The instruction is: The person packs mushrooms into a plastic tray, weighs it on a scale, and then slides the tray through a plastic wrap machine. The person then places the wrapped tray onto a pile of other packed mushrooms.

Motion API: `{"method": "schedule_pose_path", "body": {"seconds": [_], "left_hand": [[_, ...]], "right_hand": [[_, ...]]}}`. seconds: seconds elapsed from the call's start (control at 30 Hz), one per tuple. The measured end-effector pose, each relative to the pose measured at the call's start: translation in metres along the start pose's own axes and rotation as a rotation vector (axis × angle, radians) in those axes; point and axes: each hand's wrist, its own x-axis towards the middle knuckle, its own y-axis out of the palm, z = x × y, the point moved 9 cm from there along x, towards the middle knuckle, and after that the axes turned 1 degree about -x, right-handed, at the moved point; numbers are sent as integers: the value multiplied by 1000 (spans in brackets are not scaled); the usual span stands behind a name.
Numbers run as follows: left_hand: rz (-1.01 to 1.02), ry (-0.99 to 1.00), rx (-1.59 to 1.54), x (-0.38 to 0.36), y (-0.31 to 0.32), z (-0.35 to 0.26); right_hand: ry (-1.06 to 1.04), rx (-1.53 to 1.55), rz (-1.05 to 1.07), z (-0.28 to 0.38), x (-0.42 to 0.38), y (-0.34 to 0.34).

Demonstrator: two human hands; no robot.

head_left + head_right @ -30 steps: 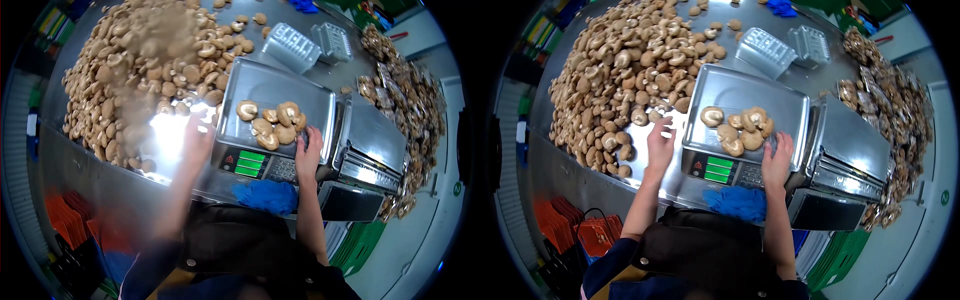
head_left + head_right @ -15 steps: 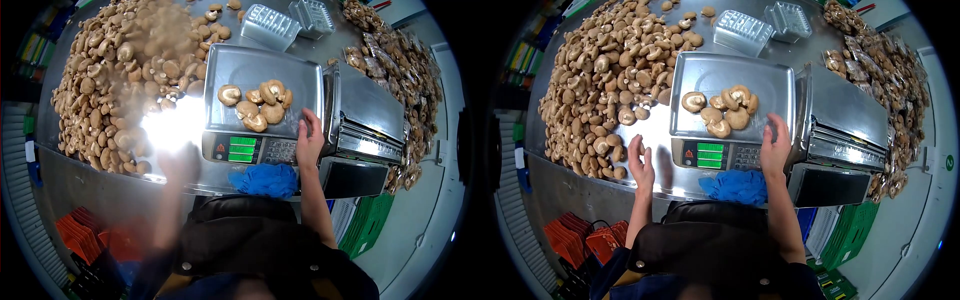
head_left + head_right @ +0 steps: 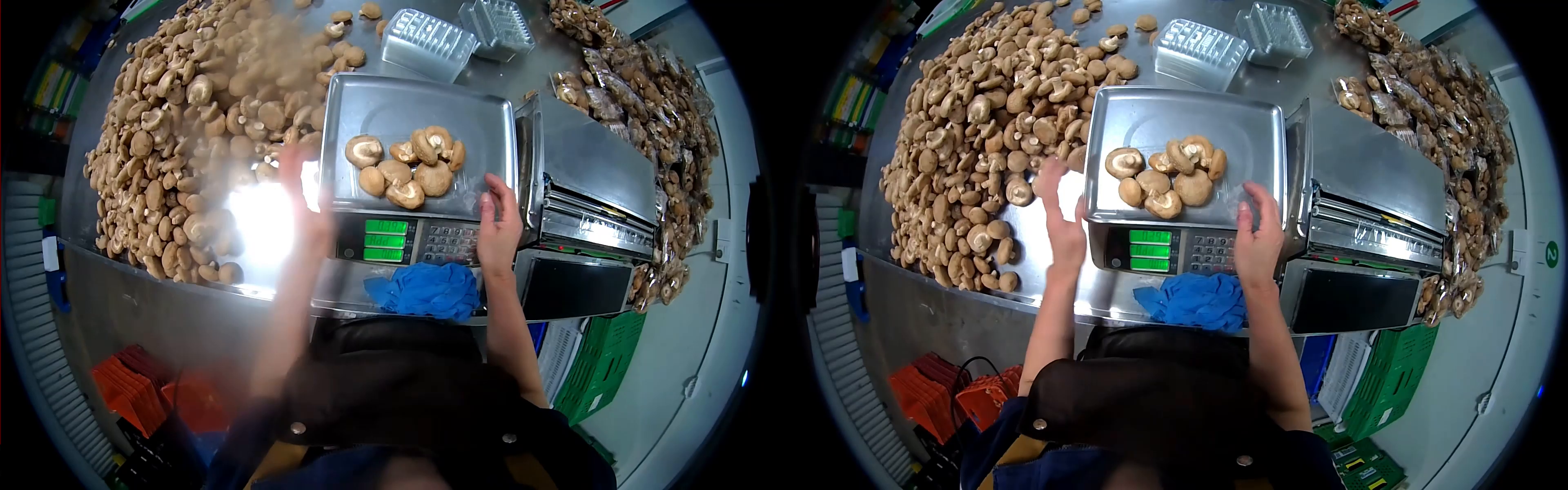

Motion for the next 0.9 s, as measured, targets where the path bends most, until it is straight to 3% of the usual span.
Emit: {"method": "schedule_pose_path", "body": {"seconds": [0.03,0.1,0.13,0.17,0.23,0.3,0.43,0.5,0.57,0.63,0.67,0.77,0.83,0.87,0.9], "left_hand": [[-100,-47,-18,6,-25,14],[-151,-348,-4,7,-52,46],[-155,-381,134,4,-52,52],[75,-326,92,-1,-32,111],[297,-69,189,-9,12,112],[441,-83,181,-16,43,114],[273,-96,161,-27,39,111],[57,-414,-173,-50,27,164],[-274,-720,-589,-52,-3,139],[-224,-441,-382,-33,-31,117],[-178,-364,-440,-31,-29,105],[-70,45,-194,2,-12,11],[39,115,-89,17,5,-37],[100,48,-173,20,14,-47],[106,133,-167,23,21,-61]], "right_hand": [[-4,16,-12,-2,-1,-4],[14,87,-25,-10,-4,-8],[23,66,-9,-15,-5,-8],[28,80,7,-15,-6,-5],[41,99,39,-16,-10,-2],[22,112,57,-8,-11,2],[-97,47,87,18,-9,3],[-93,25,86,18,-11,0],[-42,22,76,9,-13,-3],[-20,26,76,2,-16,-2],[-23,31,78,-1,-17,0],[-45,29,91,8,-17,5],[-78,38,89,21,-14,9],[-96,44,84,27,-12,9],[-111,48,78,31,-11,8]]}}
